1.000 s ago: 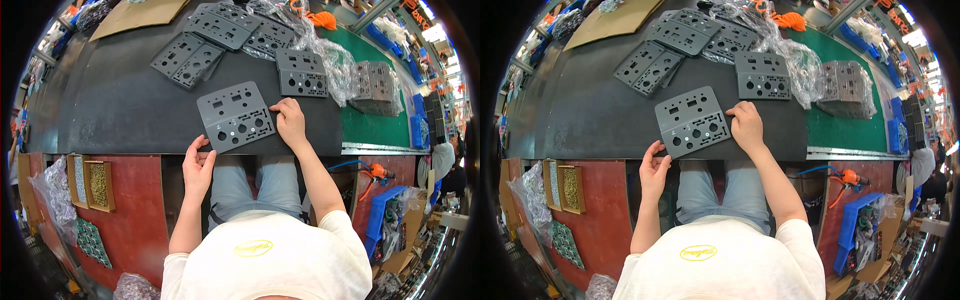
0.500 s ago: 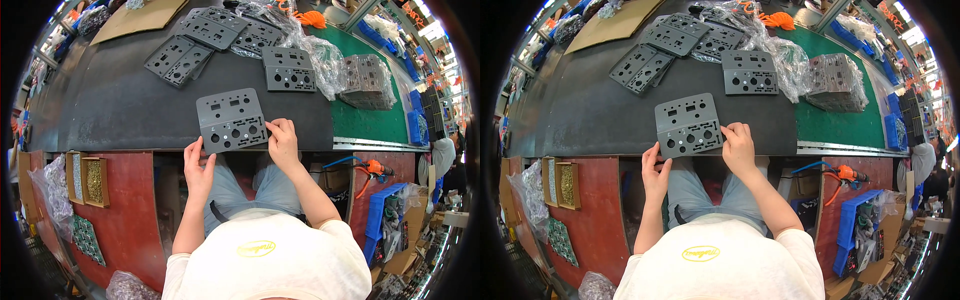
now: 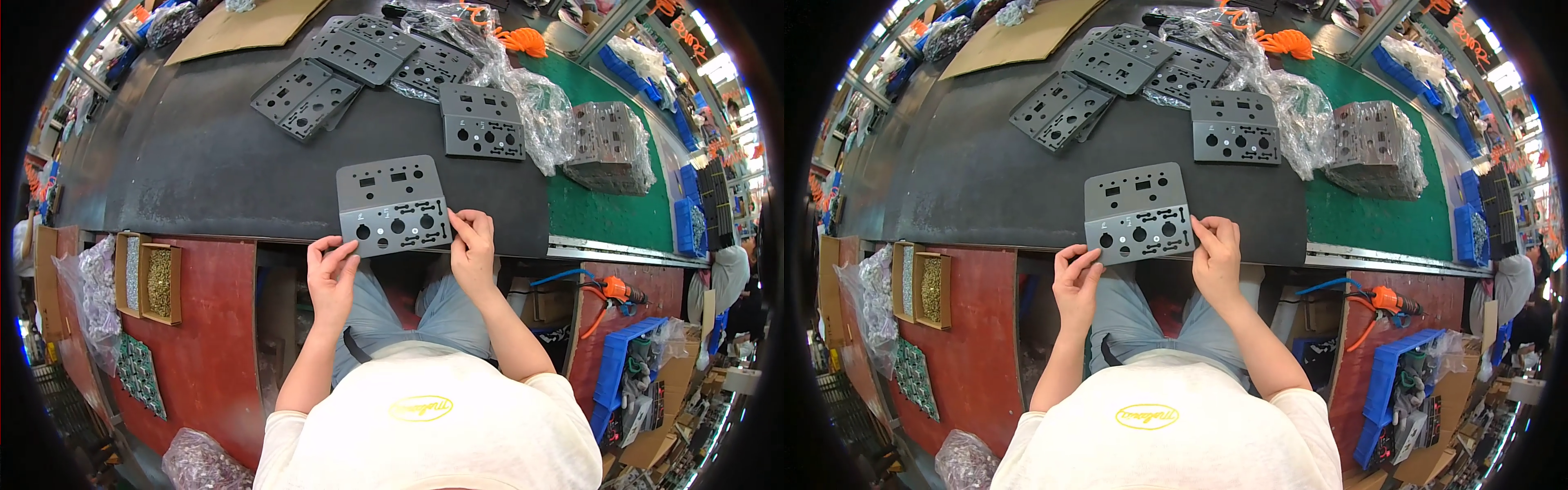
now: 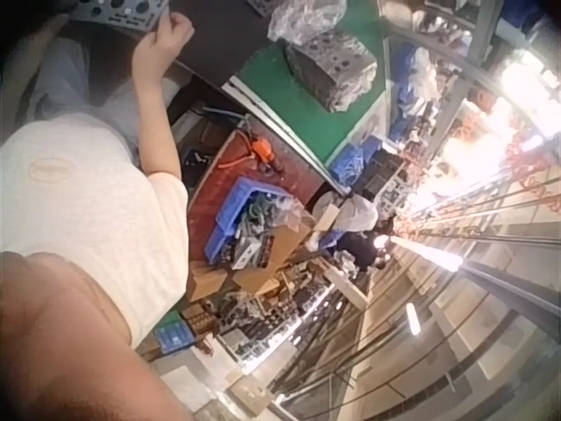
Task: Applying stickers and cleaning electronic control panels at an assembly workbench.
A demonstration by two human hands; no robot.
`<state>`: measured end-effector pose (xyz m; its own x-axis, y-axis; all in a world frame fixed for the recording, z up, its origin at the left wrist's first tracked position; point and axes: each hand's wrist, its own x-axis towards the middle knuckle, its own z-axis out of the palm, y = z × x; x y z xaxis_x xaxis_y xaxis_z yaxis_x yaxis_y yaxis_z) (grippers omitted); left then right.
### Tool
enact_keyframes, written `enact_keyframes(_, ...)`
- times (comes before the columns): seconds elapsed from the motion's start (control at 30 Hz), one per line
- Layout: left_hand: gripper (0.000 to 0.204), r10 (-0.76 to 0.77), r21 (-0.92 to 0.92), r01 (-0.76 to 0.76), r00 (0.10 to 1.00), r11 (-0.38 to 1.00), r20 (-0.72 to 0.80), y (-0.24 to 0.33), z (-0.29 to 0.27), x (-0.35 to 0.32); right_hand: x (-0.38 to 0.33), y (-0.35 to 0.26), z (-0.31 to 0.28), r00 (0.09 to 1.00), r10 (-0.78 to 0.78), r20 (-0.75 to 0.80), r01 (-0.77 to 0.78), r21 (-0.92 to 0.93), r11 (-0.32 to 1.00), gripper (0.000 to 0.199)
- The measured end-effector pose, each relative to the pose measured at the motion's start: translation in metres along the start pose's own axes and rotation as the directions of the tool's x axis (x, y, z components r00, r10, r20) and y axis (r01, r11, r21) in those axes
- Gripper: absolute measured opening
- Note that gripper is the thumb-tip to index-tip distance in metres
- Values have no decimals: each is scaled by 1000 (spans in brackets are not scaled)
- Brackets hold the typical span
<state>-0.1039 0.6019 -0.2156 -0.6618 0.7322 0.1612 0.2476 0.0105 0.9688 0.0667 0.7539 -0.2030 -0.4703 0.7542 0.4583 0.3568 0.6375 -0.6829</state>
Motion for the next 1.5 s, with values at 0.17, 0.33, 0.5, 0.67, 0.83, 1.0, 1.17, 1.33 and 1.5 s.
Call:
enact_keyframes(0.17,28,-82,-142,78,996,987,-19,5,4,-4,-4,-1,1,999,-3,-37,2,-32,999,47)
enact_keyframes(0.33,26,34,28,-34,999,999,-18,-5,21,10,4,4,-11,998,-54,-44,38,-291,956,36)
enact_keyframes(0.5,38,-93,-31,91,993,995,-73,-13,16,9,-8,1,-32,971,-38,-236,5,-138,990,31)
enact_keyframes(0.67,39,-33,77,32,999,996,18,-11,15,4,-54,12,-170,848,-186,-496,-164,-579,799,21)
enact_keyframes(0.83,36,150,282,-134,988,950,-35,-27,-2,7,-146,27,-335,734,-175,-657,-571,-735,366,13)
enact_keyframes(1.0,32,289,460,-198,948,865,-134,-26,-24,11,-254,50,-424,480,-153,-864,-862,-497,98,8)
enact_keyframes(1.17,36,412,330,-360,906,873,-102,31,13,2,-325,37,-469,311,-42,-949,-948,-307,-87,11)
enact_keyframes(1.33,41,477,299,-456,879,838,4,53,38,-3,-354,19,-470,215,-43,-976,-965,-205,-163,12)
enact_keyframes(1.5,30,502,329,-500,861,801,86,42,41,3,-399,5,-466,-67,126,-990,-926,15,-378,26)
